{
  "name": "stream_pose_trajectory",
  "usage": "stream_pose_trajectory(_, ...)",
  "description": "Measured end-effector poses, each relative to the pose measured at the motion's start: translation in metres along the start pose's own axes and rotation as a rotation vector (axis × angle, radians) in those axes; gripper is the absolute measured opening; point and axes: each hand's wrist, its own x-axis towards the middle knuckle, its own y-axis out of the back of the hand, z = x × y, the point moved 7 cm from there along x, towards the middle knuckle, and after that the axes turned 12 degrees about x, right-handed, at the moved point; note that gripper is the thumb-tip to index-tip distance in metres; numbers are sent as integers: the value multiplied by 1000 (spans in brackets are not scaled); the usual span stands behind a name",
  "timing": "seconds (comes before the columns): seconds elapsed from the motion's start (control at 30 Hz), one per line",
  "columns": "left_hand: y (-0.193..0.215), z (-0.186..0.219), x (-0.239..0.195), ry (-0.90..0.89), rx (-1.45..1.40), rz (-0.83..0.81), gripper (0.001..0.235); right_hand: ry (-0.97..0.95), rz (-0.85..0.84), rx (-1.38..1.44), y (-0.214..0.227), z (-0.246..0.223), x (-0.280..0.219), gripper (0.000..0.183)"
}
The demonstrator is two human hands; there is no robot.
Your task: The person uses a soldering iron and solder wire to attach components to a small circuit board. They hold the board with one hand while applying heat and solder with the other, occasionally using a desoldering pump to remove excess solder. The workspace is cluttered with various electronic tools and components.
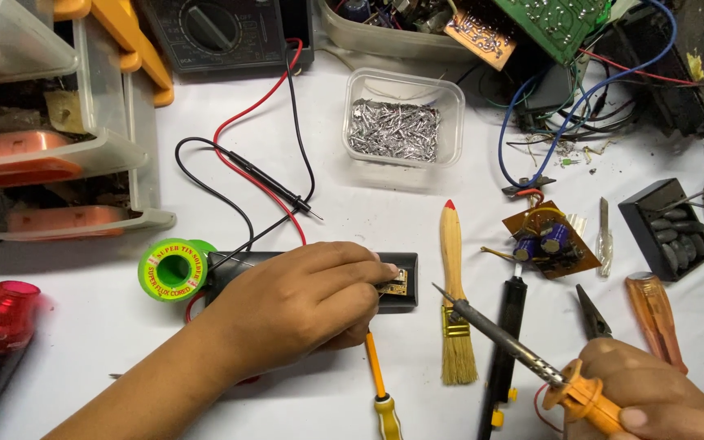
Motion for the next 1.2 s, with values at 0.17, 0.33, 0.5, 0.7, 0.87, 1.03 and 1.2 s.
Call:
stream_pose_trajectory(0.17,5,2,5,-9,-41,28,10,336,571,-145,-43,-57,19,19)
stream_pose_trajectory(0.33,13,3,5,-11,-18,83,10,159,693,-90,-44,-78,38,26)
stream_pose_trajectory(0.5,38,8,11,36,80,98,12,224,1196,385,-40,-86,55,28)
stream_pose_trajectory(0.7,52,-3,-10,174,177,66,10,344,1128,552,-28,-84,56,21)
stream_pose_trajectory(0.87,72,1,-26,228,272,104,9,292,1185,533,-14,-83,43,21)
stream_pose_trajectory(1.03,90,9,-43,292,339,145,9,297,1096,358,-2,-112,63,21)
stream_pose_trajectory(1.2,99,14,-60,340,378,180,9,286,746,-93,-26,-168,121,13)
